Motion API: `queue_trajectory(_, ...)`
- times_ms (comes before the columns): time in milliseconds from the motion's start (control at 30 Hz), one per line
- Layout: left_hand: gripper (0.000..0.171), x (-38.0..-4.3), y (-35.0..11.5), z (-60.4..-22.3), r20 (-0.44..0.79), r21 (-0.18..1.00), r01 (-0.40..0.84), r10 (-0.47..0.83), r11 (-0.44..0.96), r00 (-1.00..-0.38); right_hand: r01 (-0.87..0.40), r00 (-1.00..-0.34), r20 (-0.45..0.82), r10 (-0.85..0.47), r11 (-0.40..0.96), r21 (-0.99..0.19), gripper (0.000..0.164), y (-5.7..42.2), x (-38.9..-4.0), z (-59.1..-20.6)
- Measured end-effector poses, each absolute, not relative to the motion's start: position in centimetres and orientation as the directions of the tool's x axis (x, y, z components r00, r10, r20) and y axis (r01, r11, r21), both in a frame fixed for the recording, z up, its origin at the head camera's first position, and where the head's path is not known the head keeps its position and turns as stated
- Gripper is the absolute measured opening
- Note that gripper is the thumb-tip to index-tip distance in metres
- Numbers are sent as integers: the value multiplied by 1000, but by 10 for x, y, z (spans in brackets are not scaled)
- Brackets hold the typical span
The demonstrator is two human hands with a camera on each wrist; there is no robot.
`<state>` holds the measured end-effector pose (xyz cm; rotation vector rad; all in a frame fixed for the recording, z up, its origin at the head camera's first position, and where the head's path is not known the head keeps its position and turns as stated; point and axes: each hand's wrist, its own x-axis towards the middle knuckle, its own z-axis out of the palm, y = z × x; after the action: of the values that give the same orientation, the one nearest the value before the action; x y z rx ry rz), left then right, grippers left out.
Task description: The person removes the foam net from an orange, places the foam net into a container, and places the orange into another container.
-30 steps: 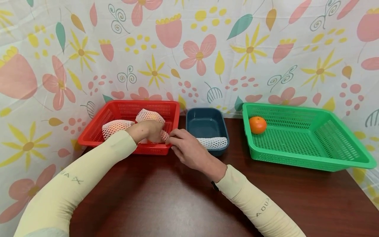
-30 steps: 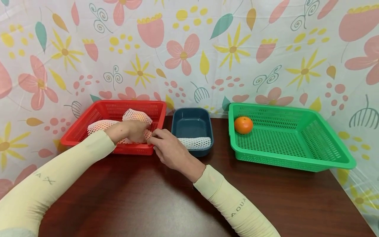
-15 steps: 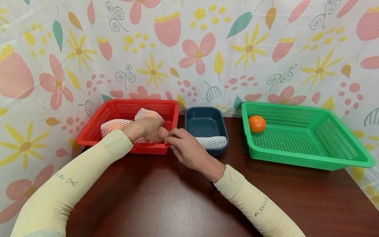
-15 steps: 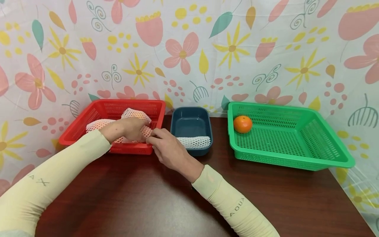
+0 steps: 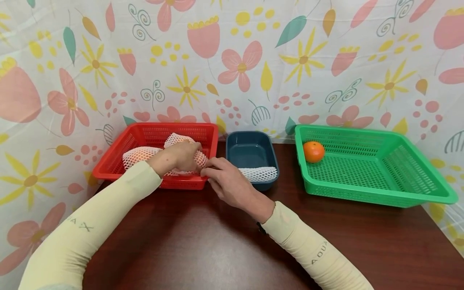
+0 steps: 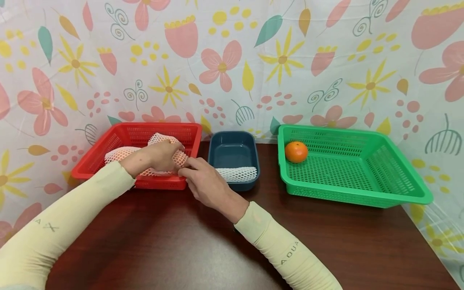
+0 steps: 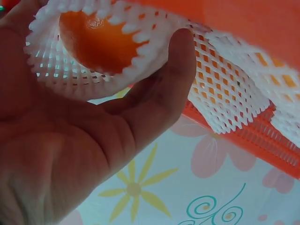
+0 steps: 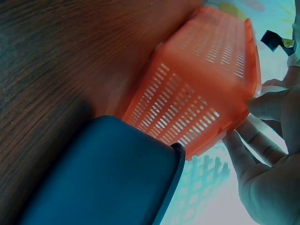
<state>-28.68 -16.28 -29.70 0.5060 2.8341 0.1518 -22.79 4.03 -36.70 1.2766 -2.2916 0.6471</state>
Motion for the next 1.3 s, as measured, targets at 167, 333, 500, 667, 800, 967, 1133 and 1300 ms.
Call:
queue_trajectory(167, 71, -283, -165, -295, -212, 168, 315, 346, 934, -914, -865, -483, 576, -659, 463, -195, 22, 40, -228, -368)
queue_trajectory(333, 68, -279, -170, -294, -161, 181, 320, 349, 930, -923, -866, -482, 578, -659, 459, -199, 21, 40, -229, -369)
queue_trajectory(500, 69, -277, -172, -290, -137, 219, 322, 356, 921, -924, -863, -488, 576, -656, 463, -203, 23, 40, -229, -369)
queue_trajectory(667, 70, -275, -172, -284, -116, 245, 316, 351, 917, -929, -859, -496, 567, -658, 469, -207, 22, 41, -228, -368)
queue_trajectory(800, 70, -273, -172, -281, -89, 278, 321, 357, 905, -930, -857, -500, 564, -657, 471, -210, 23, 42, -228, -367)
queue_trajectory(967, 70, -270, -174, -279, -57, 299, 321, 353, 899, -934, -860, -494, 567, -660, 467, -206, 24, 41, -229, -368)
queue_trajectory(1133, 68, -267, -176, -281, -31, 341, 323, 354, 883, -935, -862, -488, 574, -657, 465, -201, 24, 41, -229, -368)
queue_trajectory(1300, 68, -262, -178, -282, -10, 385, 313, 343, 868, -939, -857, -500, 565, -657, 468, -214, 23, 41, -228, -369)
